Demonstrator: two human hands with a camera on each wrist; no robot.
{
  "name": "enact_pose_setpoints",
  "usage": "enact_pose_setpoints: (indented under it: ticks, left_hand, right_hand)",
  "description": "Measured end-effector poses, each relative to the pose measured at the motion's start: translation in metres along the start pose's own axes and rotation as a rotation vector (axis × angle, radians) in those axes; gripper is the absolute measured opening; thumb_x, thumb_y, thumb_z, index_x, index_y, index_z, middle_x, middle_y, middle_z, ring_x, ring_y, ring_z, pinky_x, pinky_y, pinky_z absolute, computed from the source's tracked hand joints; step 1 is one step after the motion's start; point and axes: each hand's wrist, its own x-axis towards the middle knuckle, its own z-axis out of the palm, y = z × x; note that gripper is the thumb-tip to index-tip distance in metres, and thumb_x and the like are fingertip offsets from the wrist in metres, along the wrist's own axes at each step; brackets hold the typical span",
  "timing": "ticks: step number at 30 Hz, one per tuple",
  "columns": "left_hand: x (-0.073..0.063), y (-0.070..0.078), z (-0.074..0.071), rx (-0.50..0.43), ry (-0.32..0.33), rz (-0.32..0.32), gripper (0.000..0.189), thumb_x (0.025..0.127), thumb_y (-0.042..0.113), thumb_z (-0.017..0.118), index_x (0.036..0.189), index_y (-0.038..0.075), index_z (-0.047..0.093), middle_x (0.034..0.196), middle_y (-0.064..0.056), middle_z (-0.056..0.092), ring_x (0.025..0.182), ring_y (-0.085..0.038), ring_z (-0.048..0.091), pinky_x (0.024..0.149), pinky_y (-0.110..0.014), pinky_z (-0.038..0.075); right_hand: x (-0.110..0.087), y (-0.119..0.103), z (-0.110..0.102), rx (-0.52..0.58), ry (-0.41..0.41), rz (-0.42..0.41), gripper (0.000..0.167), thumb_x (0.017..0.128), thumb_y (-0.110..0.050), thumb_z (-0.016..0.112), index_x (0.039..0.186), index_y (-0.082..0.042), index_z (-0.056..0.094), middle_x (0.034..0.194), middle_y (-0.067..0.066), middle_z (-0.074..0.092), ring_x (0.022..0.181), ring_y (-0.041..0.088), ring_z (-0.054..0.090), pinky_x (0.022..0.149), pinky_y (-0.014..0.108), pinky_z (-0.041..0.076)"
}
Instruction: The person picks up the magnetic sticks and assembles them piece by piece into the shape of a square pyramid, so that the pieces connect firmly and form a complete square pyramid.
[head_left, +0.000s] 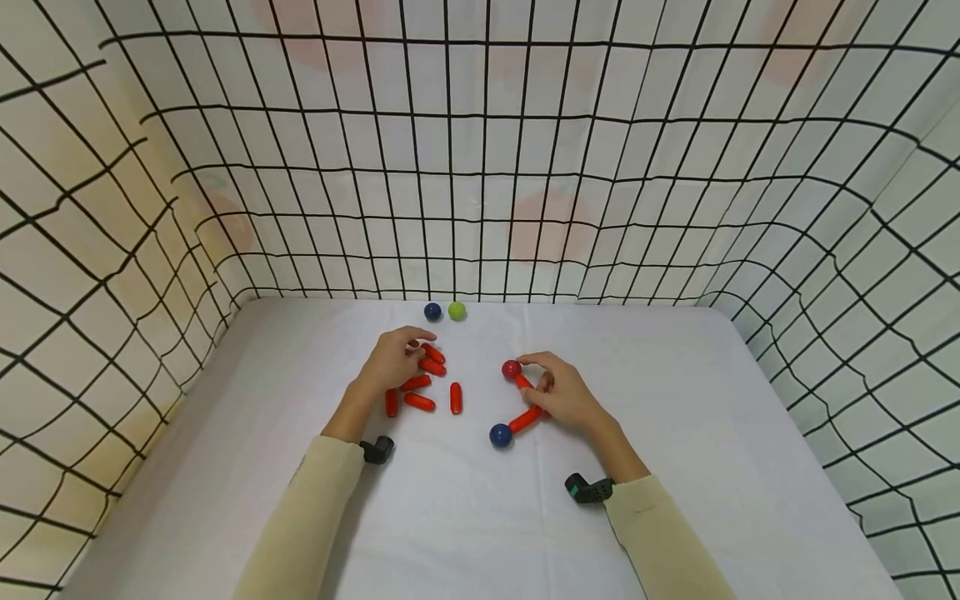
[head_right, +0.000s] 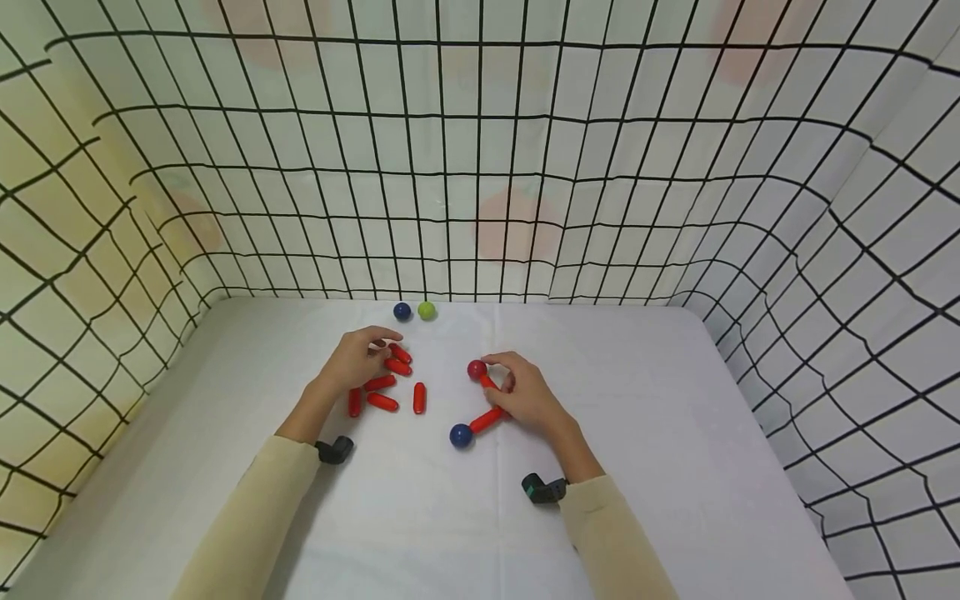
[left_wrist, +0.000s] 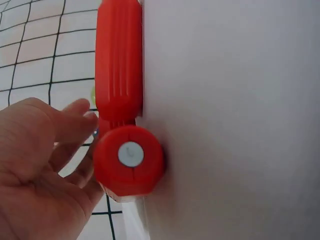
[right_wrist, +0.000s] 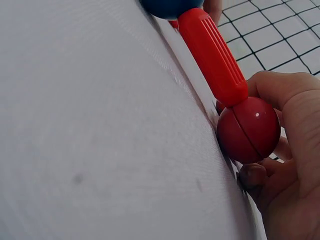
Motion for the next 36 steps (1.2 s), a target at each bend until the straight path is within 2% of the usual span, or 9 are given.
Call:
enact_pose_setpoints:
  ticks: [3,6,9,11,19,22,26,29,36]
  left_hand:
    - [0.003,-0.001,-0.001,0.019,-0.040,-0.019,0.047,0.098,-0.004,0.052,0.138,0.016,0.066,0.147,-0.010,0.058,0.126,-0.035,0.058,0.098,-0.046,0.059]
    - [0.005,-0.001,-0.002,0.040,-0.069,-0.022,0.054,0.094,-0.009,0.051,0.140,0.017,0.065,0.149,-0.010,0.056,0.124,-0.033,0.057,0.096,-0.042,0.059]
    - [0.006,-0.002,-0.002,0.035,-0.084,-0.031,0.053,0.094,-0.008,0.050,0.138,0.017,0.067,0.140,-0.011,0.060,0.117,-0.031,0.056,0.086,-0.036,0.058]
    - [0.006,-0.003,-0.002,0.026,-0.094,-0.054,0.049,0.096,-0.006,0.051,0.136,0.017,0.068,0.132,-0.011,0.062,0.113,-0.030,0.056,0.081,-0.033,0.057]
    - [0.010,-0.010,-0.001,0.090,-0.090,-0.056,0.033,0.102,0.008,0.061,0.132,0.017,0.071,0.134,-0.010,0.065,0.116,-0.029,0.059,0.092,-0.037,0.058]
    - [0.010,-0.011,-0.001,0.062,-0.089,-0.082,0.030,0.103,0.013,0.063,0.132,0.016,0.070,0.131,-0.010,0.065,0.112,-0.028,0.058,0.085,-0.034,0.058]
    - [0.006,-0.012,-0.002,0.031,-0.055,-0.080,0.035,0.102,0.017,0.066,0.137,0.016,0.066,0.130,-0.009,0.065,0.115,-0.028,0.058,0.094,-0.037,0.059]
    - [0.000,-0.011,-0.003,-0.002,-0.016,-0.051,0.039,0.100,0.017,0.068,0.139,0.015,0.065,0.128,-0.008,0.067,0.116,-0.028,0.060,0.100,-0.041,0.058]
    - [-0.011,0.001,0.002,-0.019,0.017,0.053,0.031,0.096,0.018,0.075,0.126,0.017,0.074,0.115,-0.004,0.076,0.104,-0.021,0.069,0.092,-0.038,0.059]
  right_hand:
    - [-0.001,0.000,0.000,0.009,-0.011,-0.005,0.054,0.090,-0.009,0.074,0.141,-0.018,0.059,0.076,0.006,0.058,0.058,0.014,0.052,0.048,0.023,0.045]
    - [-0.001,-0.001,0.001,0.016,-0.022,-0.019,0.056,0.091,-0.005,0.071,0.144,-0.018,0.058,0.098,0.009,0.066,0.059,0.013,0.051,0.048,0.021,0.043]
    - [-0.002,-0.002,0.000,0.026,-0.035,-0.014,0.057,0.092,-0.005,0.069,0.146,-0.018,0.056,0.126,0.009,0.062,0.061,0.013,0.051,0.049,0.021,0.044]
    - [-0.003,-0.003,0.000,0.031,-0.039,0.000,0.058,0.092,-0.005,0.069,0.147,-0.018,0.056,0.132,0.010,0.059,0.062,0.013,0.052,0.051,0.021,0.044]
    - [-0.005,-0.002,0.001,0.035,0.003,0.056,0.057,0.090,-0.011,0.076,0.143,-0.017,0.056,0.083,0.008,0.061,0.065,0.016,0.054,0.056,0.022,0.047]
    - [-0.005,0.000,0.002,0.040,0.022,0.059,0.056,0.089,-0.012,0.078,0.141,-0.018,0.058,0.080,0.005,0.062,0.068,0.017,0.057,0.059,0.022,0.049]
    - [-0.005,0.001,0.003,0.065,0.036,0.070,0.055,0.088,-0.014,0.080,0.139,-0.018,0.059,0.075,0.005,0.067,0.069,0.018,0.061,0.061,0.022,0.051]
    - [-0.005,0.000,0.004,0.082,0.042,0.088,0.054,0.088,-0.015,0.081,0.138,-0.018,0.059,0.073,0.005,0.069,0.068,0.018,0.063,0.062,0.023,0.052]
    - [-0.003,-0.004,0.004,0.096,0.059,0.121,0.053,0.088,-0.017,0.082,0.137,-0.018,0.060,0.070,0.005,0.068,0.065,0.016,0.062,0.060,0.023,0.051]
